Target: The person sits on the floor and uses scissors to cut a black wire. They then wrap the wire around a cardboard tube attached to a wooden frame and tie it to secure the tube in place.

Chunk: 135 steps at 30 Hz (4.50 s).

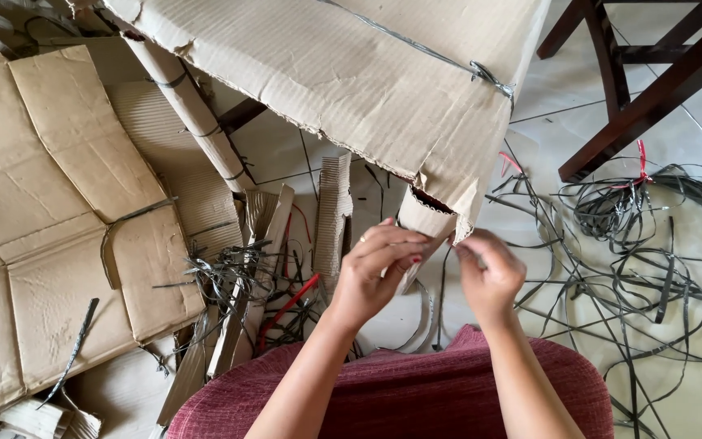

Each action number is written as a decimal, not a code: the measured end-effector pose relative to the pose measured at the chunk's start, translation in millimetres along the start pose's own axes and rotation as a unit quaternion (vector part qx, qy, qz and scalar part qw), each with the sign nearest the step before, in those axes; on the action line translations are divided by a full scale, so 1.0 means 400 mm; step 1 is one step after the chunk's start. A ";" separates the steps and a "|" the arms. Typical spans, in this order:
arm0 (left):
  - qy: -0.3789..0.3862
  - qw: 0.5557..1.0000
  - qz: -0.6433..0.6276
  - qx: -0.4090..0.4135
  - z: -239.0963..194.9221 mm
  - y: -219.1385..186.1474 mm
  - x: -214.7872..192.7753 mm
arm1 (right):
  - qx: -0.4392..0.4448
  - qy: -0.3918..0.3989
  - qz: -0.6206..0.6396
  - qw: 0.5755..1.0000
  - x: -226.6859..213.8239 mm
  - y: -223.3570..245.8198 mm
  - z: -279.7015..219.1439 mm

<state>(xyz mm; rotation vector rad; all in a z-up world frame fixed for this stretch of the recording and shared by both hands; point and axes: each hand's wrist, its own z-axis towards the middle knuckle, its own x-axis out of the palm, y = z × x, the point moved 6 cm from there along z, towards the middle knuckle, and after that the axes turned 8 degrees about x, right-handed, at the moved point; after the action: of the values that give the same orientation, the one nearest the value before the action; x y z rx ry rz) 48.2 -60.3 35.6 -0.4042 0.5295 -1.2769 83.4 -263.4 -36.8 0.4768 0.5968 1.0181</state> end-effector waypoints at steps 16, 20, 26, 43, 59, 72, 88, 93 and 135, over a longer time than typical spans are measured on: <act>-0.044 0.987 0.112 0.104 0.074 -0.075 -0.010 | -0.227 -0.024 -0.006 0.974 -0.023 0.194 0.096; 0.010 0.980 0.157 0.119 0.097 -0.096 -0.014 | -0.307 -0.018 -0.019 0.951 -0.007 0.265 0.119; 0.057 0.983 0.142 0.105 0.105 -0.101 -0.016 | -0.309 0.017 -0.035 0.950 -0.001 0.281 0.124; 0.046 0.984 0.118 0.126 0.067 -0.064 -0.006 | -0.177 -0.056 -0.024 0.982 -0.010 0.283 0.103; 0.025 0.968 0.210 0.136 0.065 -0.060 -0.011 | -0.174 -0.027 -0.005 0.984 -0.004 0.267 0.092; 0.040 0.981 0.180 0.059 0.096 -0.070 -0.019 | -0.268 -0.032 -0.046 0.962 0.018 0.247 0.099; 0.038 0.972 -0.012 -0.230 0.013 -0.025 -0.032 | -0.014 0.078 -0.031 0.996 0.019 0.208 0.077; -0.033 0.911 -0.162 -0.378 -0.054 0.038 0.031 | 0.089 0.115 0.011 0.989 0.014 0.175 0.069; -0.042 0.937 -0.205 -0.281 -0.018 0.068 0.033 | -0.147 0.108 0.054 0.982 0.024 0.153 0.069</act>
<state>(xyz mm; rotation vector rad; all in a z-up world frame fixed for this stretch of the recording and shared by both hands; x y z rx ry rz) 68.0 -66.5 12.4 -1.0884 0.7644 -1.4870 66.2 -230.0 19.4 0.1390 0.6042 1.2488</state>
